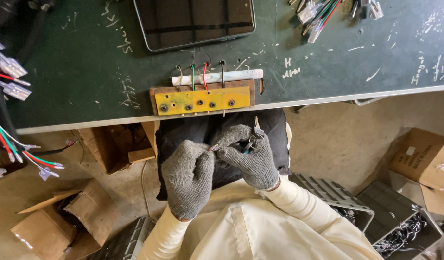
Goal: The person repeatedly strips wire ends, inserts them into a yellow terminal block, and secures them with a screwdriver. They handle multiple wire harnesses with connectors, placing completed units aside on the table.
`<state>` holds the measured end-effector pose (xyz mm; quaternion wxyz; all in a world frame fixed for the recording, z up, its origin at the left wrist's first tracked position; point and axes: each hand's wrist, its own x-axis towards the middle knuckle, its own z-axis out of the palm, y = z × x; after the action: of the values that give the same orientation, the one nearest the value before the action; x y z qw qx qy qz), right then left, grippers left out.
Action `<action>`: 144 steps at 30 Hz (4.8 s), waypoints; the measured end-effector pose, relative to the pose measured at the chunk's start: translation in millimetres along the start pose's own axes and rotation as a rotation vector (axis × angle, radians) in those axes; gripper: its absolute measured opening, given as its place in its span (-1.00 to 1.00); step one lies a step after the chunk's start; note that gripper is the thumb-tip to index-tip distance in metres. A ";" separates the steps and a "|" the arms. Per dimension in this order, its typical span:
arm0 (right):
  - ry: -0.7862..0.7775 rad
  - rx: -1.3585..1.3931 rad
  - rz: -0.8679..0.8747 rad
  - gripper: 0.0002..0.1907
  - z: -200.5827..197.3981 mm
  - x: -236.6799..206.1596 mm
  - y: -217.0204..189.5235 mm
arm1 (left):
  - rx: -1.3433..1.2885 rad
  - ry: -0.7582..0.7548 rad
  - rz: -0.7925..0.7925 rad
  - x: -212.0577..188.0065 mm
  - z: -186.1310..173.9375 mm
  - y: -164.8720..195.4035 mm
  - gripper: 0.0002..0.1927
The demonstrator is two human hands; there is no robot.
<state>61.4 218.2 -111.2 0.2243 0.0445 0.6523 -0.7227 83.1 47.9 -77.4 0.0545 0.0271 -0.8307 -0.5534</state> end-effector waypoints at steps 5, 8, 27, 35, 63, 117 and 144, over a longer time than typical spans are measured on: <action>0.038 0.179 0.153 -0.84 1.1 -0.1 3.9 | -0.002 -0.006 0.045 1.1 -0.3 0.9 -0.92; 0.025 0.063 0.070 -0.83 2.1 -0.1 4.5 | 0.001 0.006 0.014 1.2 -0.2 -0.1 -0.92; 0.024 0.169 0.036 -0.90 -0.6 -0.8 4.0 | -0.012 -0.012 0.018 3.6 -0.6 3.3 -0.92; -0.061 0.671 0.242 -0.64 -6.4 5.8 -4.1 | -0.232 0.054 -0.185 1.3 -1.2 -1.6 -0.88; 0.262 0.401 0.325 -0.79 11.2 23.6 -19.8 | -0.433 0.066 -0.445 -2.6 8.6 -0.9 -0.93; 0.273 0.320 0.178 -0.80 1.0 26.0 -8.5 | 0.454 -0.040 0.228 38.3 11.9 10.4 -0.76; 0.260 0.250 0.247 -0.79 4.1 26.9 -22.3 | 0.381 0.187 -0.020 28.7 -3.1 -21.6 -0.92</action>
<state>29.7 208.2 -99.6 0.2180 0.2443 0.5708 -0.7530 54.6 33.8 -94.4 0.1197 0.0966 -0.9112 -0.3821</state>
